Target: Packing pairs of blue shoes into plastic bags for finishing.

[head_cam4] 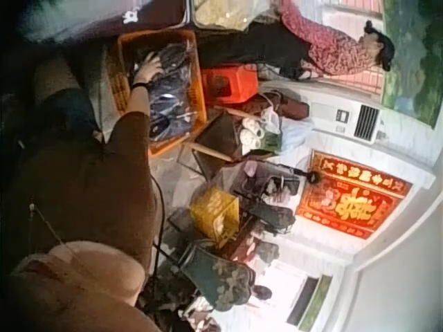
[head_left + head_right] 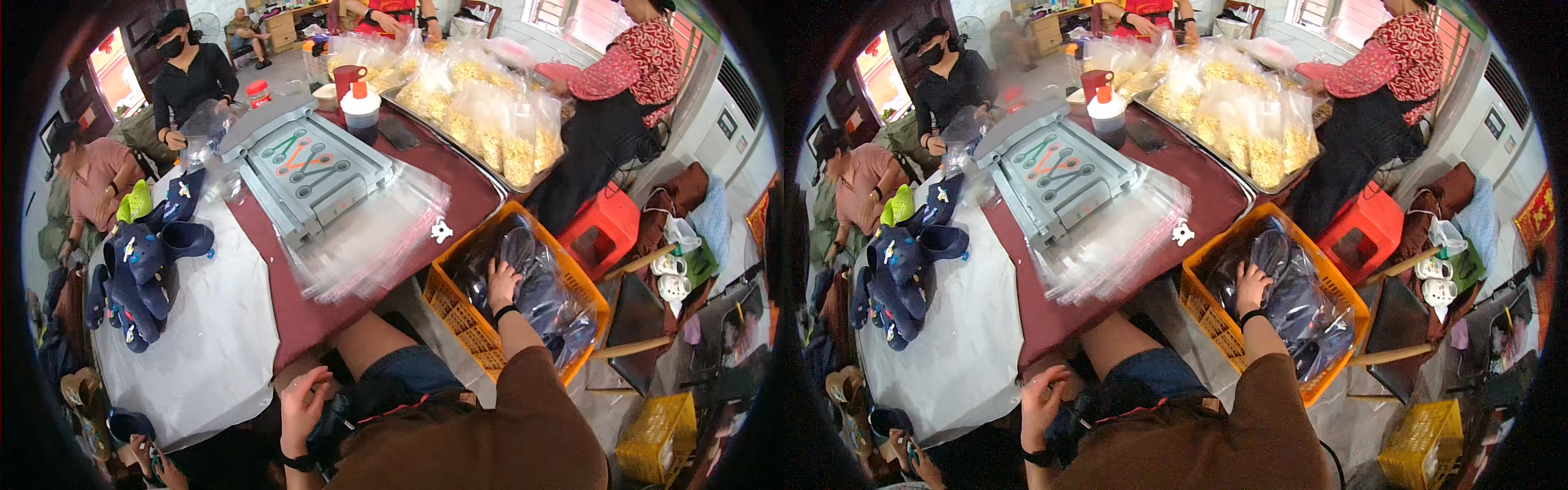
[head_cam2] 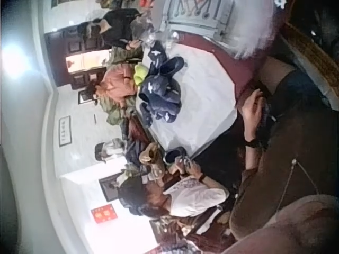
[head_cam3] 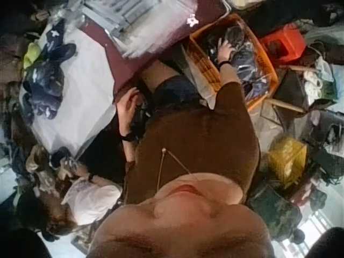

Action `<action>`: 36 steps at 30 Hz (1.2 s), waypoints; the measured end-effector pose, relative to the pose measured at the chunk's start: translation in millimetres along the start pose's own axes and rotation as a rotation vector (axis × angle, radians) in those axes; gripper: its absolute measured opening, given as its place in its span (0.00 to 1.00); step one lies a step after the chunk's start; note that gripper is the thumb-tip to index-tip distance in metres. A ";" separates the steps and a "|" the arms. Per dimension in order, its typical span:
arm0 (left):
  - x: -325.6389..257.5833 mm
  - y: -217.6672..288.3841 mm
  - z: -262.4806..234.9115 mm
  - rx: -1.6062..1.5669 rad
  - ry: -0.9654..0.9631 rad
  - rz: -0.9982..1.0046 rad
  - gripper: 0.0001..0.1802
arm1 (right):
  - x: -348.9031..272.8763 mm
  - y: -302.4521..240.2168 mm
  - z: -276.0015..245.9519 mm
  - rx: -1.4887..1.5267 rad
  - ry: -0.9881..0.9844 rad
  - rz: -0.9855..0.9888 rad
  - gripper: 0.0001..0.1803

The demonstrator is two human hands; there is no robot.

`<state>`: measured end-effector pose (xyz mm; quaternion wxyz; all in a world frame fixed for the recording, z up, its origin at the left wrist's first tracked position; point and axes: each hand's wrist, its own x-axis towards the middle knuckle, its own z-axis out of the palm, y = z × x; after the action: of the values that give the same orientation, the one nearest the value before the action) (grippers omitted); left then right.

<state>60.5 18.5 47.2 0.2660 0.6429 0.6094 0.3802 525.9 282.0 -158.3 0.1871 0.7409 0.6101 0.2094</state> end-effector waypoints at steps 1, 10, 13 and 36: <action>-0.7 4.1 -1.5 0.004 0.018 -0.013 0.18 | 8.5 -5.0 -0.7 0.031 -0.011 0.036 0.30; -6.8 -13.4 3.4 -0.139 0.069 -0.186 0.16 | 66.3 -29.2 -46.5 -0.083 0.042 -0.328 0.21; -1.9 -6.6 4.3 -0.114 0.039 -0.231 0.16 | 76.8 -43.4 -50.5 -0.120 0.143 -0.408 0.20; 10.4 -23.5 9.1 -0.056 0.053 -0.244 0.14 | 71.6 -20.9 2.3 0.708 -0.176 -0.239 0.59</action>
<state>53.8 32.6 24.8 0.3120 0.5459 0.6790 0.3790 521.9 356.2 -165.5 -0.0054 0.6984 0.7083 -0.1021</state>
